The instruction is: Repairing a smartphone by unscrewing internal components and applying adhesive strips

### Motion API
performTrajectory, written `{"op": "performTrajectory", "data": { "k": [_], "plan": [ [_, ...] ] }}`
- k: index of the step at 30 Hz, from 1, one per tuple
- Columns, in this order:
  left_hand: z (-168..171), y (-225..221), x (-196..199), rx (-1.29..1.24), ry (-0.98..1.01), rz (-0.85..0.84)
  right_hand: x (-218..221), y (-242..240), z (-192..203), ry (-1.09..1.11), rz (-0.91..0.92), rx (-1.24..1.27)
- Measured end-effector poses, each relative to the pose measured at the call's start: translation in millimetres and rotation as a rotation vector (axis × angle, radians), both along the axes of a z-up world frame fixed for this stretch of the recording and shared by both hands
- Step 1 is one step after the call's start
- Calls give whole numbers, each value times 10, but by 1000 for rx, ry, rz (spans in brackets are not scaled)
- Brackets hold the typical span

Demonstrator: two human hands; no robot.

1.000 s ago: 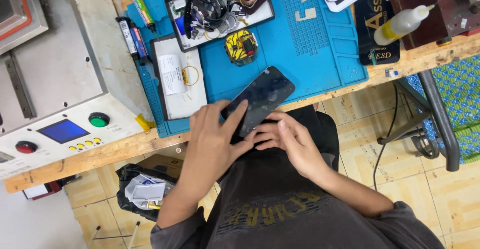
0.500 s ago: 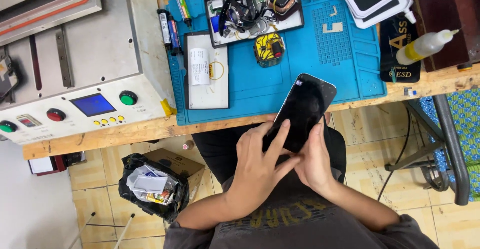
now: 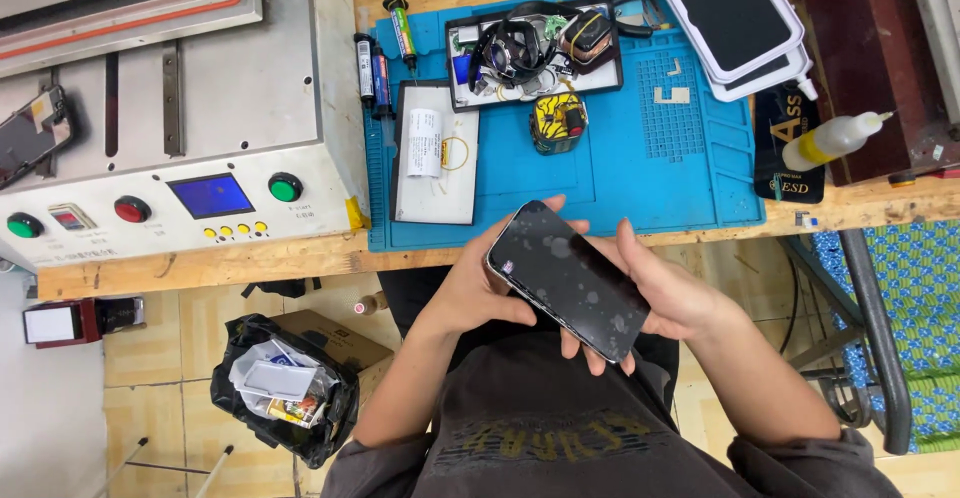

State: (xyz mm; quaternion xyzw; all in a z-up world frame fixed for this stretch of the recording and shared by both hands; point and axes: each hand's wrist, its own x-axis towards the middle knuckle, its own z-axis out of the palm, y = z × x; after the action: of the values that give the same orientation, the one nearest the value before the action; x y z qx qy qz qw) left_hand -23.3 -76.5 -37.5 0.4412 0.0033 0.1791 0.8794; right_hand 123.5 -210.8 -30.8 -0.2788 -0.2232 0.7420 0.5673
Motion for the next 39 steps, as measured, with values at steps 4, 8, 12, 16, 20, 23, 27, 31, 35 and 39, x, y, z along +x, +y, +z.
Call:
{"op": "performTrajectory", "data": {
  "k": [4,8,12,16,20,23,27,31,35,39],
  "plan": [
    [-128,52,29,-23,-25,125,111,123,81,-86,53,-24],
    [-181,139,48,-1,-39,209,227,266,260,-434,-83,62],
    [-101,218,60,212,-22,398,344,244,185,-1274,-292,189],
    [-72,235,93,346,39,503,315,289,280,-1512,-308,482],
    [-102,232,155,331,3,501,316,323,267,-1491,-258,533],
    [-148,236,149,304,-13,469,331,341,239,-1477,-211,510],
    [-150,233,134,286,-30,439,350,365,195,-1493,-212,591],
    [-121,217,134,254,-44,401,365,395,228,-1534,-203,647],
    [-170,180,136,249,-32,416,381,377,209,-1584,-178,653],
    [-173,182,136,261,-22,411,419,367,179,-1624,-157,663]
  ]
}}
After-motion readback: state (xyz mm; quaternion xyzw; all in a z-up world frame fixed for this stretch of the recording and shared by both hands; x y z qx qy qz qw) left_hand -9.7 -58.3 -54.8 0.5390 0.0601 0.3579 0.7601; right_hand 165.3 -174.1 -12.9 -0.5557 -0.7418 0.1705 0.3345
